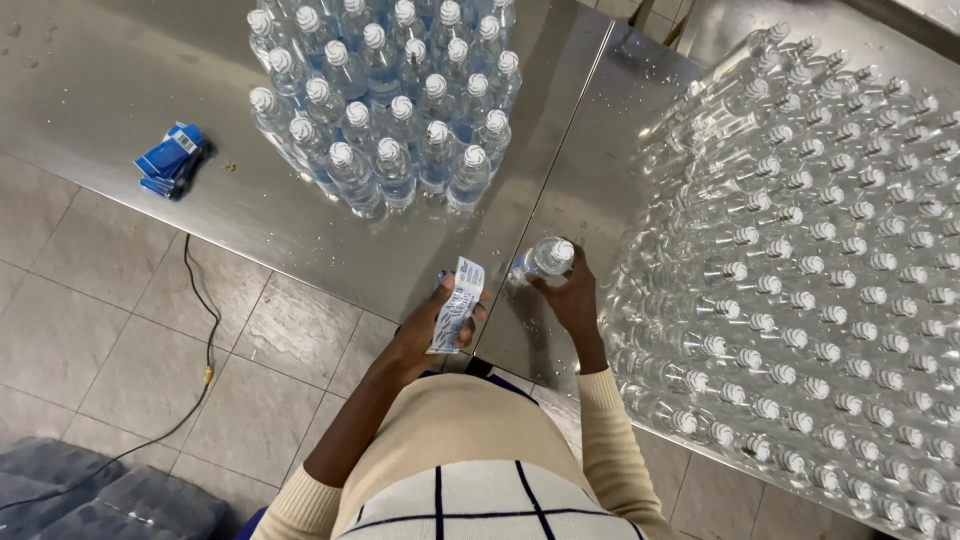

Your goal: Manually applying labels to plastic water bottles at a production workstation.

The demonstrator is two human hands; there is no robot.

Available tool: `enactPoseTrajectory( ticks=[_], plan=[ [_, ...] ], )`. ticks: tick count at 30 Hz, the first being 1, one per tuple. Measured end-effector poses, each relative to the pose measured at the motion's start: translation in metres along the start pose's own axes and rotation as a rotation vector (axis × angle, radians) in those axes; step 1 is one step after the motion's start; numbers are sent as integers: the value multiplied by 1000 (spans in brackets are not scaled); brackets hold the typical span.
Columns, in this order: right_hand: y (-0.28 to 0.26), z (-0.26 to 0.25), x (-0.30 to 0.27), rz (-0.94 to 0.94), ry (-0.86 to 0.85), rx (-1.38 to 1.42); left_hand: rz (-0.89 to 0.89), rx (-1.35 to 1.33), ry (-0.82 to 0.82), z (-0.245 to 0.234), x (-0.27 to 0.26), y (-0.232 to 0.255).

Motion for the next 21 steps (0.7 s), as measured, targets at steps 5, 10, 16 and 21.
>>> enactPoseTrajectory(
  ticks=[5,10,16,21],
  plan=[
    [-19,56,35,-149,-109,36,62,-39,44,-19,-12,-1],
    [-15,123,71,-374,-124,13,92,-102,83,-34,-23,0],
    [-14,134,95,-432,37,-3,119,-134,89,-46,-29,-1],
    [-15,112,137,-382,36,-41,109,-132,103,-48,-34,0]
  ],
)
Point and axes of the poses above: each hand's wrist, its own x-axis towards the middle knuckle, its own z-axis out of the palm, y = z × x, the point moved 1 cm from there along x, towards the middle knuckle, and after that the axes turned 8 degrees about -z, right-handed, at the moved point
